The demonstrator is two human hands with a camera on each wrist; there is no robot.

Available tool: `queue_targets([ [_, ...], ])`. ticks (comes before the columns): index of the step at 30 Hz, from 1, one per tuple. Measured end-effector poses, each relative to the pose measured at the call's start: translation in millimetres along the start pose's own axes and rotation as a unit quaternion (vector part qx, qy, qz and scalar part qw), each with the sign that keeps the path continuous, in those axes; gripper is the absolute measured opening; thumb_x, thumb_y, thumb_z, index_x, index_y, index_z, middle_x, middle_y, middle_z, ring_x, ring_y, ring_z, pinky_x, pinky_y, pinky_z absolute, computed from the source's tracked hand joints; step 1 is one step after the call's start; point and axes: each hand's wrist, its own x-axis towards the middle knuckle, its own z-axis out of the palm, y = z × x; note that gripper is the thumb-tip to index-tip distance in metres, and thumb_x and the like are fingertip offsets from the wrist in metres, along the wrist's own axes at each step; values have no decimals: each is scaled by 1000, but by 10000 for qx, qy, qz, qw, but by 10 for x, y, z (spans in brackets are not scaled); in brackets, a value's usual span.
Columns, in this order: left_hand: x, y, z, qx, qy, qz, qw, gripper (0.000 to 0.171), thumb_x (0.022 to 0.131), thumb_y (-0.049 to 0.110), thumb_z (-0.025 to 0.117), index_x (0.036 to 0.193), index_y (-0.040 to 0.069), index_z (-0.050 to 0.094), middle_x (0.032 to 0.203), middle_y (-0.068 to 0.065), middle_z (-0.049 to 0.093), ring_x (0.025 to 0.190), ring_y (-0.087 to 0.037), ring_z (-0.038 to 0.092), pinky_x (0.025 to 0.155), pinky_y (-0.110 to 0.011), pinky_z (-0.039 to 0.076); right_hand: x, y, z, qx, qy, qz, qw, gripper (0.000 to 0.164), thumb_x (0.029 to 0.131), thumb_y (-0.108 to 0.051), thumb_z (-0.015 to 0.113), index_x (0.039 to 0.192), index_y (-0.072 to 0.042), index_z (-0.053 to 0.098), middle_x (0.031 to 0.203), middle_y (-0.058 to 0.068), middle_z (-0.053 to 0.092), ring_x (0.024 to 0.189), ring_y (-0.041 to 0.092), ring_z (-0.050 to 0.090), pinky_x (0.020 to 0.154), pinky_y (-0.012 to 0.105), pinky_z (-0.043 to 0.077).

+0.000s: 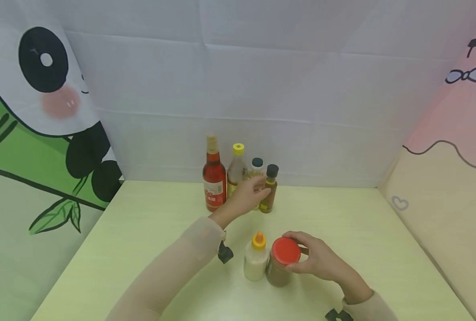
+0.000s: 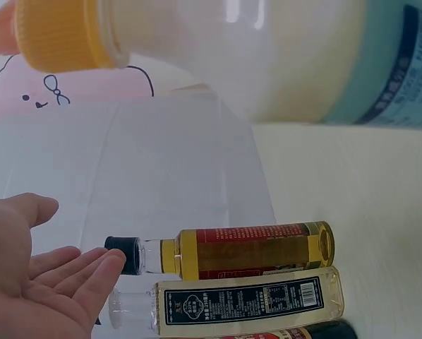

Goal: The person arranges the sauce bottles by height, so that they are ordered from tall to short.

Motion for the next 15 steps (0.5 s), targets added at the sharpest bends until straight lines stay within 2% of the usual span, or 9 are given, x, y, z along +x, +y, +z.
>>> queue_targets([
  [10,-223,17,-80,-373,-167,-72,9991,46,98,27,61,138,6,53,129,-5,61,115,-19,58,90,-32,51,-3,10,0,49,-6,-51,10000,65,78,-20,84,132,-2,53,128,10,56,118,33,52,95,44,48],
  [15,-341,48,-83,-480,-180,49,9987,41,98,23,62,133,4,57,125,-5,62,112,-19,60,88,-31,52,-1,13,1,41,19,-59,10000,65,78,-21,84,132,-2,53,129,10,56,118,33,52,95,45,48],
])
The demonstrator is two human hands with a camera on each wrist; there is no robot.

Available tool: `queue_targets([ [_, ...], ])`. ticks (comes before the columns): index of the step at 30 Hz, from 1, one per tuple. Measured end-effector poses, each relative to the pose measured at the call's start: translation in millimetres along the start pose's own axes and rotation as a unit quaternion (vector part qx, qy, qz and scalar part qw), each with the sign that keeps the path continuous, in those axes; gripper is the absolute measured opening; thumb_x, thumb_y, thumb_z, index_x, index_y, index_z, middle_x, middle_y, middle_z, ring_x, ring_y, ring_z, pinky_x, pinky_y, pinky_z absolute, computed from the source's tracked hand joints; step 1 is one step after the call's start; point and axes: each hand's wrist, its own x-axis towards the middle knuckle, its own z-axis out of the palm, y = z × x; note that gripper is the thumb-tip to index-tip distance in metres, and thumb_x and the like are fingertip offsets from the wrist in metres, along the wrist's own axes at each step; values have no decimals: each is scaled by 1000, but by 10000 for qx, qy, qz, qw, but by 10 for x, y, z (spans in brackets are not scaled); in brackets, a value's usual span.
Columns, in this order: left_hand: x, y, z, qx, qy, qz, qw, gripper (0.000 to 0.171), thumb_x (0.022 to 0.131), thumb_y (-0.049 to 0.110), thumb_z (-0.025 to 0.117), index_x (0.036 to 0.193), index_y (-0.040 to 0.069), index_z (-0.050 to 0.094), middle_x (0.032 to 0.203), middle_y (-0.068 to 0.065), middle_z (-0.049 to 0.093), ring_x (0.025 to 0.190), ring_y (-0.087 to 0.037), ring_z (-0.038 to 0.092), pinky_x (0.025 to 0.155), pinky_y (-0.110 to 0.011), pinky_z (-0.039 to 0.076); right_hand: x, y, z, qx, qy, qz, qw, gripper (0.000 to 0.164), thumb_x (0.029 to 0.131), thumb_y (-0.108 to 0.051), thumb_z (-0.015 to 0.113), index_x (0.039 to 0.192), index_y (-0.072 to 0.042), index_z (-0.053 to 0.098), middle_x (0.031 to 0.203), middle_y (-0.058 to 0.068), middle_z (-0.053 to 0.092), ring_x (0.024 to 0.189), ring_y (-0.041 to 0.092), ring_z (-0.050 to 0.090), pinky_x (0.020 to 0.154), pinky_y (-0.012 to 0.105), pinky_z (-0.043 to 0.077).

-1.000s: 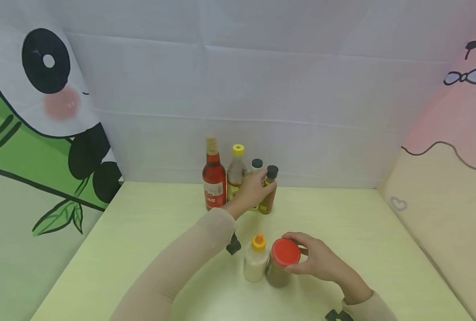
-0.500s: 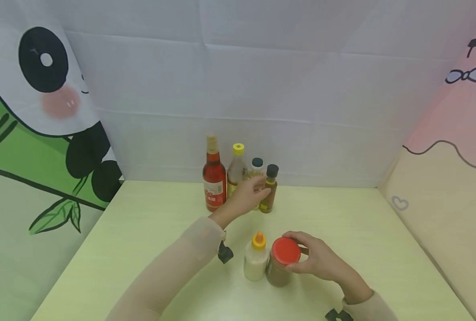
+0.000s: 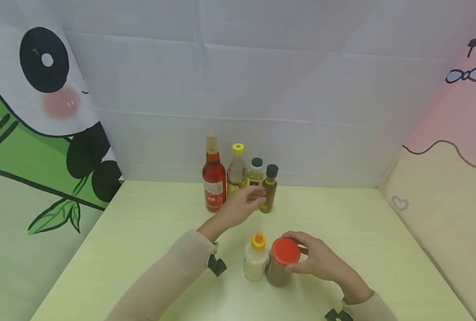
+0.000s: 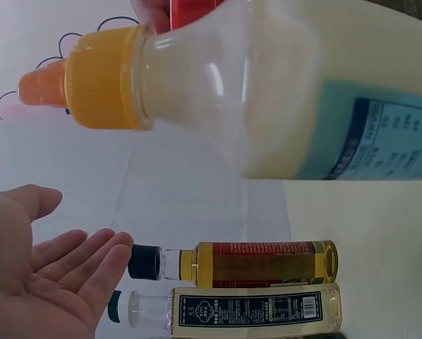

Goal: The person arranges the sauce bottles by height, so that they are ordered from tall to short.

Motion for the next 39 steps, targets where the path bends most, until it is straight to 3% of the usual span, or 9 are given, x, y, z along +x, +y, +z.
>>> queue_targets([
  [8,-217,37,25,-204,-72,58,9997,37,98,26,62,131,9,59,124,-3,63,112,-19,60,90,-33,51,-5,-24,-4,50,-36,-12,10000,65,78,-21,84,132,-1,53,129,11,56,119,34,52,95,46,47],
  [15,-393,-15,70,-626,-204,80,9978,39,99,28,60,131,6,58,123,-5,64,112,-20,61,91,-33,50,-8,-37,10,48,-11,-53,10000,65,78,-20,83,131,0,53,128,11,56,118,35,52,95,43,48],
  [25,-534,-132,117,-694,-114,110,9975,38,99,33,59,129,9,60,121,-3,65,112,-20,61,92,-34,50,-9,-26,2,31,-13,4,10000,66,78,-21,84,132,0,53,129,12,55,119,36,52,95,44,48],
  [30,-586,-188,141,-738,-81,308,9968,37,100,29,58,129,6,59,120,-3,66,112,-19,61,93,-33,50,-2,1,8,60,-8,-24,10000,66,78,-20,84,133,1,52,130,13,55,118,35,52,95,41,48],
  [39,-667,-257,174,-785,-252,353,9960,36,100,29,58,129,9,60,122,-2,65,111,-19,60,92,-34,50,13,19,25,22,16,27,10000,65,78,-19,84,132,-1,53,130,12,55,118,35,52,95,38,48],
])
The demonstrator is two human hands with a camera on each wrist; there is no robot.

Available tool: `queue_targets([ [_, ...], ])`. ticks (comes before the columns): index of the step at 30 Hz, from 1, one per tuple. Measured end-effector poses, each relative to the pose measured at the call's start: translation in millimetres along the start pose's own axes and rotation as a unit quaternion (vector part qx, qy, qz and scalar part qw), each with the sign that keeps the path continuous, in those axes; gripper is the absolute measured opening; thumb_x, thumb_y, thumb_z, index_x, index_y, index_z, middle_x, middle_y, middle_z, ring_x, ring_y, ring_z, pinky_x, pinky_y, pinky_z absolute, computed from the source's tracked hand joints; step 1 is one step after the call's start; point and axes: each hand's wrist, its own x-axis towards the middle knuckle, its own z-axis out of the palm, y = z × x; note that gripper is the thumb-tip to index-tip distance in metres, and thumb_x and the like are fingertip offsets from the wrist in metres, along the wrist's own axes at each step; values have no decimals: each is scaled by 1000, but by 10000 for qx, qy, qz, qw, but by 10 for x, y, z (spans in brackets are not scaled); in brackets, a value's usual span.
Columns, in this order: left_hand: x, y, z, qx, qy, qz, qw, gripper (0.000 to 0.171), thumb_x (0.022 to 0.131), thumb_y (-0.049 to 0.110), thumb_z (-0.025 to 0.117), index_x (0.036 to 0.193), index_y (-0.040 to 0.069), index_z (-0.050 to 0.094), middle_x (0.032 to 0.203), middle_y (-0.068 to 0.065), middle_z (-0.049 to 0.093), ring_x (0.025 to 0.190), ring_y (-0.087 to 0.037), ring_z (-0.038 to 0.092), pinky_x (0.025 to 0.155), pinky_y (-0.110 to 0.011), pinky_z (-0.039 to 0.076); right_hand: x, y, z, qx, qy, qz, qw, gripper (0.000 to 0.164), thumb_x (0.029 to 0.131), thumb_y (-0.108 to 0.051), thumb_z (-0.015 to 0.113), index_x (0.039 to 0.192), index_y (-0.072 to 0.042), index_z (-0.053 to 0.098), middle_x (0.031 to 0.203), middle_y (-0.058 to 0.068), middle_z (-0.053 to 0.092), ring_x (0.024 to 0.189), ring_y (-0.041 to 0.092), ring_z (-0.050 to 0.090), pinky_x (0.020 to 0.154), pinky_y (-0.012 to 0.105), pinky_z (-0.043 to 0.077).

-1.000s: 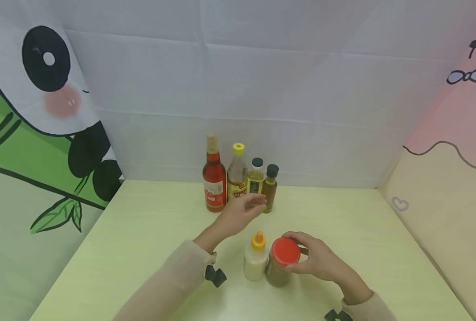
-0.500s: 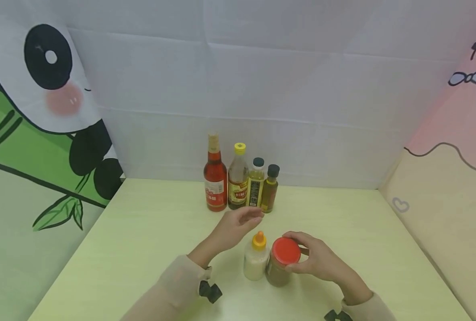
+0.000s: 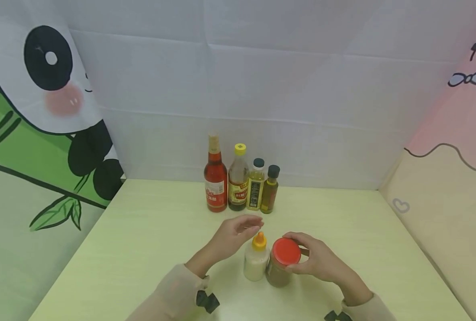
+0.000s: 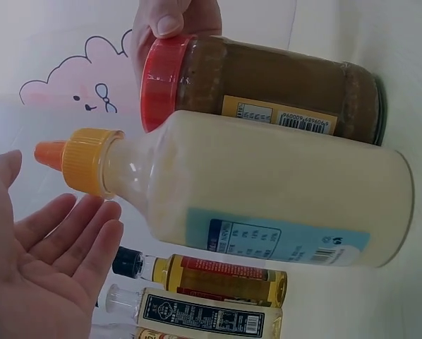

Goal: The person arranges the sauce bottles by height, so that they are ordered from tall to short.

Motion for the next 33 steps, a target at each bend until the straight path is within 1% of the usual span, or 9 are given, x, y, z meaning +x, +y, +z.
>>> queue_targets([
  [8,-75,-8,23,12,-230,112,9997,38,96,25,65,128,7,61,124,-2,64,111,-20,60,94,-33,48,-1,-13,-4,10,4,67,10000,65,78,-20,84,132,-1,53,130,11,55,120,33,51,95,39,48],
  [14,-114,-26,48,119,-198,117,9997,38,92,26,70,125,7,63,122,0,64,111,-20,60,95,-35,48,-5,-23,-8,35,0,41,10000,65,78,-20,83,132,-1,53,130,11,55,120,33,50,95,40,48],
  [19,-135,-79,73,221,-155,160,9995,38,89,26,73,122,8,65,119,2,65,109,-18,60,94,-34,48,-8,-34,-5,58,-21,53,10000,65,78,-19,83,132,0,52,131,12,54,120,34,50,96,43,47],
  [25,-144,-96,82,357,-112,240,9990,38,88,25,75,121,9,65,118,3,65,108,-18,60,93,-36,48,-14,-51,-10,57,-16,61,10000,65,78,-19,83,132,0,52,131,13,54,120,35,50,96,42,47],
  [29,-148,-109,86,414,-133,173,9989,36,87,25,75,119,12,66,116,6,65,108,-17,59,93,-39,48,-17,-67,-18,53,-36,123,9999,65,78,-19,83,133,0,52,131,12,54,120,34,51,96,41,47],
  [33,-151,-123,91,378,-134,74,9992,36,87,26,76,119,14,66,115,10,65,108,-16,59,95,-47,47,-21,-77,-22,76,-39,124,9999,66,78,-19,83,133,0,52,131,12,54,120,34,50,96,41,47],
])
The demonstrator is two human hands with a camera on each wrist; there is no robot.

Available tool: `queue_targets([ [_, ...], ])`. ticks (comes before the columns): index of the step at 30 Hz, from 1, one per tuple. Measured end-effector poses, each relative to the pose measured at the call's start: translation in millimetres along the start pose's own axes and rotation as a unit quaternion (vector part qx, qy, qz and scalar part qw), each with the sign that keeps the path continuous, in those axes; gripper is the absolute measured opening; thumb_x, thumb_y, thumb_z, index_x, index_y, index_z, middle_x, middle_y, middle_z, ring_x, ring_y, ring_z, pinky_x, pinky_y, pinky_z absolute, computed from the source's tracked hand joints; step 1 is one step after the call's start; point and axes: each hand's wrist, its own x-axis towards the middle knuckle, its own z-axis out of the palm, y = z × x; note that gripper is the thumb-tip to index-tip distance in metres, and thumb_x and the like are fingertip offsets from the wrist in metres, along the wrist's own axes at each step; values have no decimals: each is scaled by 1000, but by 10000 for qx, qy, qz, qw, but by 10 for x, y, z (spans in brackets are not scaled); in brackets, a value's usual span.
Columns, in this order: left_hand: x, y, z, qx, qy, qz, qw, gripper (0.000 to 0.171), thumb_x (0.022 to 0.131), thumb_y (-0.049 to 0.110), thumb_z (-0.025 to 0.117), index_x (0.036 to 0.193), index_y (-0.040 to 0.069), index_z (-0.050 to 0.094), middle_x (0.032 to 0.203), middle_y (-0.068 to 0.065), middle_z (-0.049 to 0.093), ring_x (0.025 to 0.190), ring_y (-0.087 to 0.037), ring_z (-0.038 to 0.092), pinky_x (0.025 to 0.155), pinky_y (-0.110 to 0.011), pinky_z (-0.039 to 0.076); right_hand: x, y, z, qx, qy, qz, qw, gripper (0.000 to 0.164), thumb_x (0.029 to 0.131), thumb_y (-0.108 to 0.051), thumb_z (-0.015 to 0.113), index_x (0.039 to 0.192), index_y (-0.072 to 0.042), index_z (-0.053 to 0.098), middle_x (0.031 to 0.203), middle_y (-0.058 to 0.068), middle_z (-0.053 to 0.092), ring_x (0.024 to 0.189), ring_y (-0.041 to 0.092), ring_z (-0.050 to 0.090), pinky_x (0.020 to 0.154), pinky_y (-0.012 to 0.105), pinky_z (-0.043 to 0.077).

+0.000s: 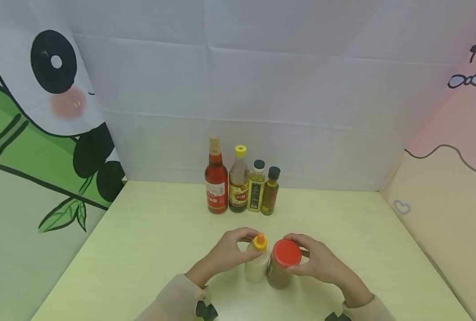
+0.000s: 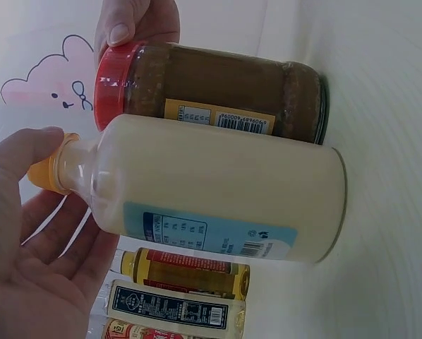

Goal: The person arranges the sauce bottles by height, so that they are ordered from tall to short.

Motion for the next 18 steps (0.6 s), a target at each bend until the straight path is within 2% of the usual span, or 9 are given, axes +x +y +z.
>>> queue_targets([
  [4,-5,3,10,-39,45,-36,10000,37,86,24,77,119,12,66,114,8,66,108,-18,60,95,-52,46,-5,-5,5,35,-12,-19,10000,65,78,-18,83,132,0,52,130,12,54,120,33,50,96,41,47],
  [12,15,-18,16,138,74,212,9997,35,86,20,77,117,7,66,112,2,67,104,-18,62,93,-48,48,3,22,11,42,-16,-3,10000,66,79,-19,83,133,1,51,131,12,54,120,33,50,96,43,47],
  [18,18,21,10,219,79,228,9995,35,86,19,77,117,6,66,113,0,67,104,-17,62,92,-44,49,11,31,12,-18,-2,-16,10000,66,78,-19,83,133,0,52,130,12,54,120,33,50,96,42,47],
])
